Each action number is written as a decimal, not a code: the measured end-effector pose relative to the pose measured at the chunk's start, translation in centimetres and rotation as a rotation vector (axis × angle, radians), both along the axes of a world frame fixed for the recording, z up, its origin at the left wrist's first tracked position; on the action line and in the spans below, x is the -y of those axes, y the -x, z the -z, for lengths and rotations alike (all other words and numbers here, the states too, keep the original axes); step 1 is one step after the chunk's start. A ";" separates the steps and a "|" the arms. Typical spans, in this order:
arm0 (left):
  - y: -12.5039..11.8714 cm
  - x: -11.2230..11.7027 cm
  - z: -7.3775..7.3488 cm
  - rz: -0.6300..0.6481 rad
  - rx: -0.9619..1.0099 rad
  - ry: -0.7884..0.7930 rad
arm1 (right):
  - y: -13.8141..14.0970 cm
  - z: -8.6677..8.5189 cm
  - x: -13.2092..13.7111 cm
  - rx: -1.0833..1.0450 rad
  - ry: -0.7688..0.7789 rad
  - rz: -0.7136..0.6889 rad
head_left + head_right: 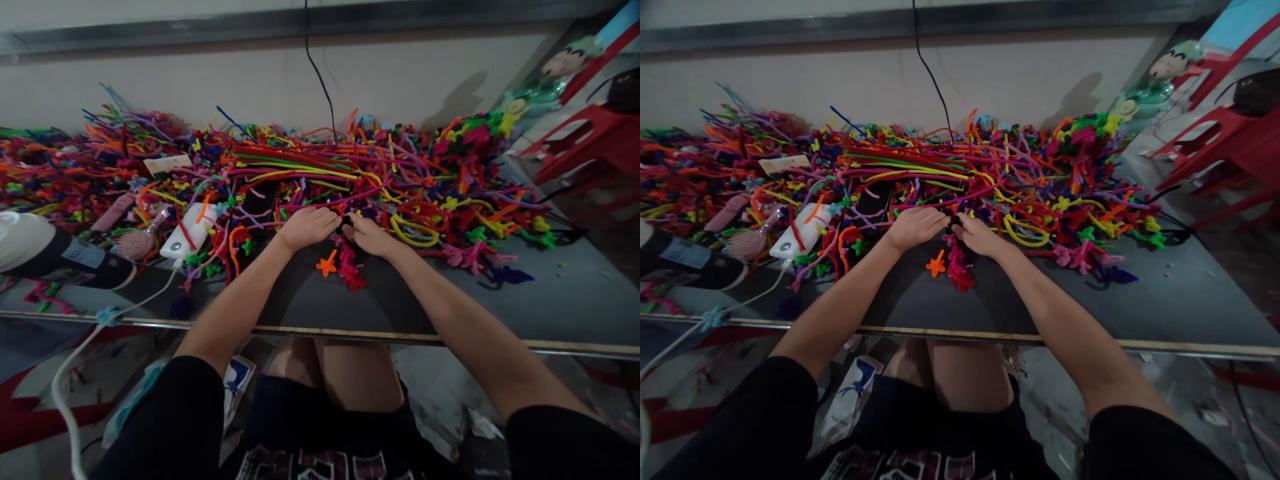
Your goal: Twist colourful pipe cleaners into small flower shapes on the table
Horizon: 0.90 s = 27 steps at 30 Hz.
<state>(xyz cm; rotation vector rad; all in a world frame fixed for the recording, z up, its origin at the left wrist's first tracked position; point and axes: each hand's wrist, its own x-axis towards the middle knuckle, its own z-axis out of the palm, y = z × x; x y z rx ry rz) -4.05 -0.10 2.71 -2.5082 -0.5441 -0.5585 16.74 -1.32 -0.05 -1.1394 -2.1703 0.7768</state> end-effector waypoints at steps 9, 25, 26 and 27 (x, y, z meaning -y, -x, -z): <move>-0.3 0.0 0.4 -0.002 -0.015 0.057 | 0.5 -0.6 0.7 0.176 -0.097 0.072; -2.3 0.3 1.9 -0.130 0.778 0.928 | -0.1 0.0 -0.1 0.044 -0.062 0.143; -2.3 0.1 2.0 -0.127 0.804 0.949 | -0.2 0.2 -0.3 -0.025 -0.024 0.124; -2.3 0.0 2.1 -0.125 0.823 0.971 | -0.3 0.5 -0.5 -0.081 0.020 0.095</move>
